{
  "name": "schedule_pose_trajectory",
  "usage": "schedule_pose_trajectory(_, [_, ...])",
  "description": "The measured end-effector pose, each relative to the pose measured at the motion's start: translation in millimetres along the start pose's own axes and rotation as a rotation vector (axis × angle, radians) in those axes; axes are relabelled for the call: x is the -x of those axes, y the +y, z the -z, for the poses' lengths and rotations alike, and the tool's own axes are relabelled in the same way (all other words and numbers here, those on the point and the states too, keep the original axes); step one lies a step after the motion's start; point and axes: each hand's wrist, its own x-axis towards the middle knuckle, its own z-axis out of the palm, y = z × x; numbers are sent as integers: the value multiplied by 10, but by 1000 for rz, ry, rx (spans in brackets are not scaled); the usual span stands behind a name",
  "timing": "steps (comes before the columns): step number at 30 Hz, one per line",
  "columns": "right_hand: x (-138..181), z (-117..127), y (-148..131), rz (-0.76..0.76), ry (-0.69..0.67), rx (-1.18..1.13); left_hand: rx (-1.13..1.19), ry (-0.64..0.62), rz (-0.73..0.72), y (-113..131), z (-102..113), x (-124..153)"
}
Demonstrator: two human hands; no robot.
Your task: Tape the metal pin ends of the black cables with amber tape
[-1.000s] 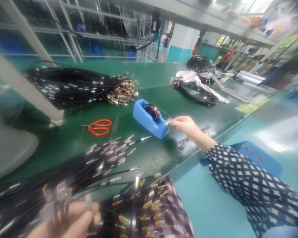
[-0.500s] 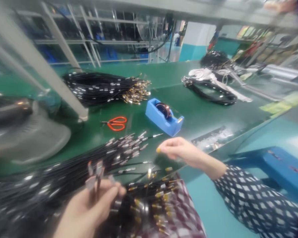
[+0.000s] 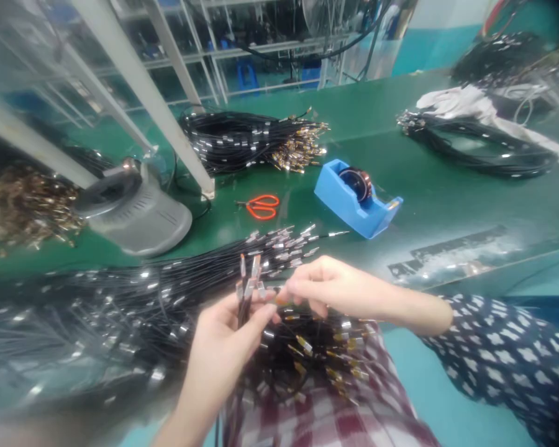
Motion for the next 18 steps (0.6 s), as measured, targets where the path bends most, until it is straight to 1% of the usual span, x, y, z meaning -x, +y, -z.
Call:
schedule_pose_trajectory(2, [-7,-5,3,-13,3,42,-44,4,-44,-9,-13,-2])
schedule_pose_trajectory(6, [-19,-9,29,-22,-3,101,-121,66,-131,12,-61,24])
schedule_pose_trajectory(10, [-43,-32,27,-48,10,35,-163,113,-190,15,-95,46])
schedule_pose_trajectory(12, [-80,-51,49,-63,24,-52,-146,100,-165,-9,-81,34])
schedule_pose_trajectory(14, [-131,-69,105,-64,41,-165,-91,67,-102,-31,-48,11])
schedule_pose_trajectory(16, [-177,-87,181,-56,89,-255,-5,43,-47,-31,-15,-13])
schedule_pose_trajectory(18, [-196,-112,253,-16,162,-286,70,27,-26,-4,5,-28])
